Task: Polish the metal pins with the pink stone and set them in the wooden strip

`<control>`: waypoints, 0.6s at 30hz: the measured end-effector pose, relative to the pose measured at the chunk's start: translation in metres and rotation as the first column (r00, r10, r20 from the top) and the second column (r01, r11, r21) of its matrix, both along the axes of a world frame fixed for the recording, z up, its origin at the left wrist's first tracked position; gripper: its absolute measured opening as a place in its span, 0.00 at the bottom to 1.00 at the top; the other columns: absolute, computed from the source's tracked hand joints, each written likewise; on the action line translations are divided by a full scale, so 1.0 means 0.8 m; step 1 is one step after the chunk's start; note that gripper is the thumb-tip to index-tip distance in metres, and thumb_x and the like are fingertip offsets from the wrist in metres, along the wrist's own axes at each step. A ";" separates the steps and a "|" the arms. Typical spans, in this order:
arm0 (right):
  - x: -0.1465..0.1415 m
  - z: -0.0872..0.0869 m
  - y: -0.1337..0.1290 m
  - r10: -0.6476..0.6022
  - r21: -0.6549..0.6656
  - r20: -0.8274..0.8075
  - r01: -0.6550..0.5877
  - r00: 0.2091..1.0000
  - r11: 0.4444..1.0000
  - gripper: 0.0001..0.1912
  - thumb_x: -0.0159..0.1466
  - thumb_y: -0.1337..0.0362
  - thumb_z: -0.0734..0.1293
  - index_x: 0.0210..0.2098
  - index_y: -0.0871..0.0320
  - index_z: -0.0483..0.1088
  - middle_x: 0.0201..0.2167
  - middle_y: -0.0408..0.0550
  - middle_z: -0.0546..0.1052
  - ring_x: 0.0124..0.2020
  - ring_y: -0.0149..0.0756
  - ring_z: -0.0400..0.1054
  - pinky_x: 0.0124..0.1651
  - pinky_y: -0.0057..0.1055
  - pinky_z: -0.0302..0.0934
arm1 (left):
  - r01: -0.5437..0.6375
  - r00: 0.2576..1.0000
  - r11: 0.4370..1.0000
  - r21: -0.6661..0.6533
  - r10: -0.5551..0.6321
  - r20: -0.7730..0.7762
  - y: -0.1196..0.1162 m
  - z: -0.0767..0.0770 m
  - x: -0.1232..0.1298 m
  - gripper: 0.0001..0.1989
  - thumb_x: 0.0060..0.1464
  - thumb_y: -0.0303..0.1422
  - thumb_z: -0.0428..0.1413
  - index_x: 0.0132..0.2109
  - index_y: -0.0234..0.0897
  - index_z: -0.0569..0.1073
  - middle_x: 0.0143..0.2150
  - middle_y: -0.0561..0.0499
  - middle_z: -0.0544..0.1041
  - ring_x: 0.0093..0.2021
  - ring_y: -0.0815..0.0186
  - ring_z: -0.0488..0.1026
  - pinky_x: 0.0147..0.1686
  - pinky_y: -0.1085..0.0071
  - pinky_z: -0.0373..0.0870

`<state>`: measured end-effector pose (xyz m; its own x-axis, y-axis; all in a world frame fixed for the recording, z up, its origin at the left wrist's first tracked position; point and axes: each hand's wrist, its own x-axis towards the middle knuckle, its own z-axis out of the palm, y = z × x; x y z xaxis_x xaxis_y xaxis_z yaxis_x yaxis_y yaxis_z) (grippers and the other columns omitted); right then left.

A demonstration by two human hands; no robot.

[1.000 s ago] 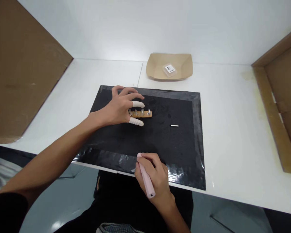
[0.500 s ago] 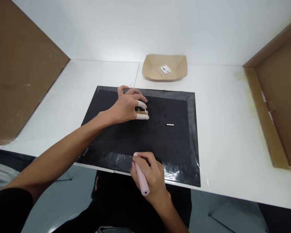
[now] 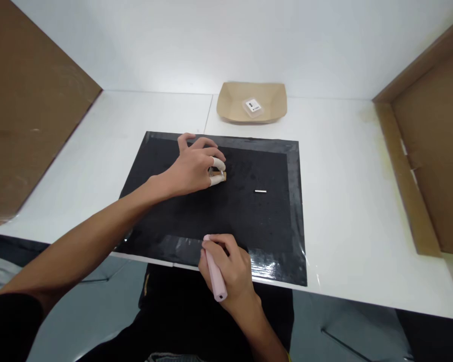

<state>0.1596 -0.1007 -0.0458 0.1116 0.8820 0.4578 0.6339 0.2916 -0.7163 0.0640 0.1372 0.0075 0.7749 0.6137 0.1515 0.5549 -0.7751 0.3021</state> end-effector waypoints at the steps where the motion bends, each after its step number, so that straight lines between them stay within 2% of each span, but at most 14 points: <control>1: 0.000 0.000 0.000 0.003 0.001 0.000 -0.003 1.000 1.000 0.10 0.69 0.74 0.69 0.48 0.58 0.77 0.45 0.52 0.79 0.39 0.33 0.80 0.40 0.27 0.76 | 0.008 1.000 1.000 0.021 -0.008 -0.001 -0.001 -0.002 -0.001 0.07 0.61 0.29 0.63 0.34 0.41 0.84 0.50 0.49 0.86 0.62 0.48 0.70 0.70 0.32 0.44; 7: 0.001 -0.002 0.000 0.009 0.003 -0.001 -0.009 1.000 1.000 0.10 0.69 0.75 0.70 0.48 0.58 0.76 0.45 0.52 0.79 0.40 0.33 0.80 0.41 0.28 0.76 | 0.085 0.996 0.988 0.131 -0.082 -0.031 -0.006 -0.006 0.000 0.11 0.61 0.24 0.57 0.35 0.39 0.83 0.50 0.47 0.85 0.63 0.47 0.69 0.69 0.31 0.47; 11: 0.001 -0.003 -0.002 0.005 -0.003 0.003 -0.005 1.000 1.000 0.11 0.69 0.74 0.69 0.49 0.57 0.76 0.45 0.51 0.79 0.41 0.33 0.80 0.41 0.27 0.76 | 0.165 0.986 0.969 0.186 -0.157 -0.057 -0.022 0.013 0.000 0.11 0.59 0.21 0.57 0.36 0.39 0.82 0.52 0.49 0.85 0.65 0.48 0.69 0.70 0.34 0.50; 15: 0.004 -0.001 -0.005 0.018 -0.019 -0.076 -0.020 0.997 1.000 0.11 0.70 0.72 0.69 0.50 0.55 0.76 0.47 0.49 0.78 0.44 0.32 0.79 0.46 0.26 0.76 | 0.150 0.989 0.973 0.176 -0.151 -0.008 -0.060 0.044 -0.023 0.10 0.64 0.25 0.58 0.36 0.41 0.81 0.54 0.50 0.85 0.65 0.49 0.71 0.69 0.36 0.50; 18: 0.014 0.008 -0.005 0.015 -0.079 -0.210 -0.032 0.978 0.996 0.11 0.71 0.73 0.68 0.49 0.53 0.76 0.46 0.47 0.78 0.45 0.31 0.78 0.50 0.27 0.76 | 0.088 0.996 0.989 0.118 -0.090 0.015 -0.101 0.051 -0.058 0.09 0.66 0.28 0.58 0.38 0.44 0.81 0.55 0.52 0.86 0.64 0.51 0.73 0.67 0.40 0.50</control>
<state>0.1710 -0.1044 -0.0393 0.1759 0.9191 0.3527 0.4610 0.2397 -0.8544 0.0180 0.0566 0.0485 0.8219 0.5194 0.2338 0.4767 -0.8519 0.2170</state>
